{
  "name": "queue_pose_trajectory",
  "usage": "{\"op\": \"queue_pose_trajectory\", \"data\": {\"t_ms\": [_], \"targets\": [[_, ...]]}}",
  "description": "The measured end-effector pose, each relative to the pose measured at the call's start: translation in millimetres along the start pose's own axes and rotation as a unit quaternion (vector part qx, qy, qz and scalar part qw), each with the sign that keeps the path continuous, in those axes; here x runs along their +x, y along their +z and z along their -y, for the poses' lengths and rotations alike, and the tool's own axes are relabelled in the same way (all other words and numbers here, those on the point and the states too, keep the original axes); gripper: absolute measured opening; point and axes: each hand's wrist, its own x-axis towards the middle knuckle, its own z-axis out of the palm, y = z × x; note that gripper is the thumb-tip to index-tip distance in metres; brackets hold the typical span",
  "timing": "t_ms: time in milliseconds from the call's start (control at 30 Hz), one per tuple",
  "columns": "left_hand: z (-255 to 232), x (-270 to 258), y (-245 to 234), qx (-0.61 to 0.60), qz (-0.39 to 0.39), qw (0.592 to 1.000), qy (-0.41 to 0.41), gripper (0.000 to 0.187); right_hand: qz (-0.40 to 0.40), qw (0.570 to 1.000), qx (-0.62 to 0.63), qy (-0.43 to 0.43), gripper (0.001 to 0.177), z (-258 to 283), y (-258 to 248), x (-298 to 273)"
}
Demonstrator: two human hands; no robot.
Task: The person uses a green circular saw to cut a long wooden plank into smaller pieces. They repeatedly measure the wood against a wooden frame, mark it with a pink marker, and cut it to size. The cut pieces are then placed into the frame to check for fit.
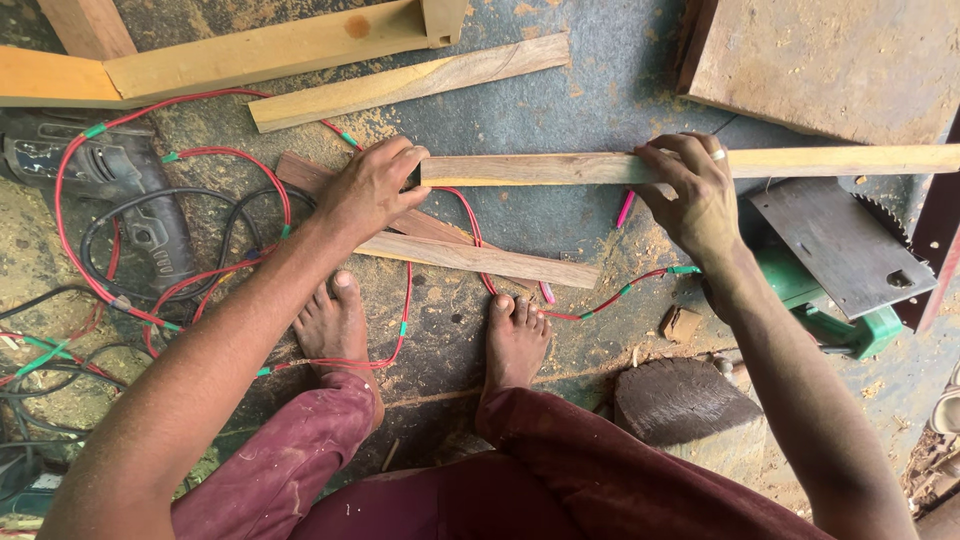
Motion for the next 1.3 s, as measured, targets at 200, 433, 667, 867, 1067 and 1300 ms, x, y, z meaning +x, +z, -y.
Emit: {"op": "queue_pose_trajectory", "data": {"t_ms": [200, 433, 667, 867, 1067, 1300], "targets": [[-9, -1, 6, 0.008, -0.004, 1.0, -0.015, 0.049, 0.041, 0.998, -0.044, -0.023, 0.047, -6, -2, 5], [-19, 0, 17, -0.025, 0.013, 0.992, -0.12, 0.047, 0.089, 0.991, -0.096, -0.001, 0.039, 2, 2, 11], [-22, 13, 1, -0.037, 0.039, 0.99, -0.129, 0.029, 0.117, 0.986, -0.114, 0.029, 0.047, 5, 6, 19], [-11, 22, 0, -0.01, 0.039, 0.995, -0.091, 0.028, 0.267, 0.949, -0.144, 0.089, 0.035, 7, -1, 36], [-13, 33, -36, -0.048, 0.131, 0.99, -0.03, 0.032, 0.356, 0.922, -0.153, 0.02, 0.044, -20, -35, 65], [-42, 26, -100, -0.233, 0.11, 0.966, 0.026, 0.049, 0.411, 0.91, -0.035, 0.047, 0.06, -47, -83, 93]]}}
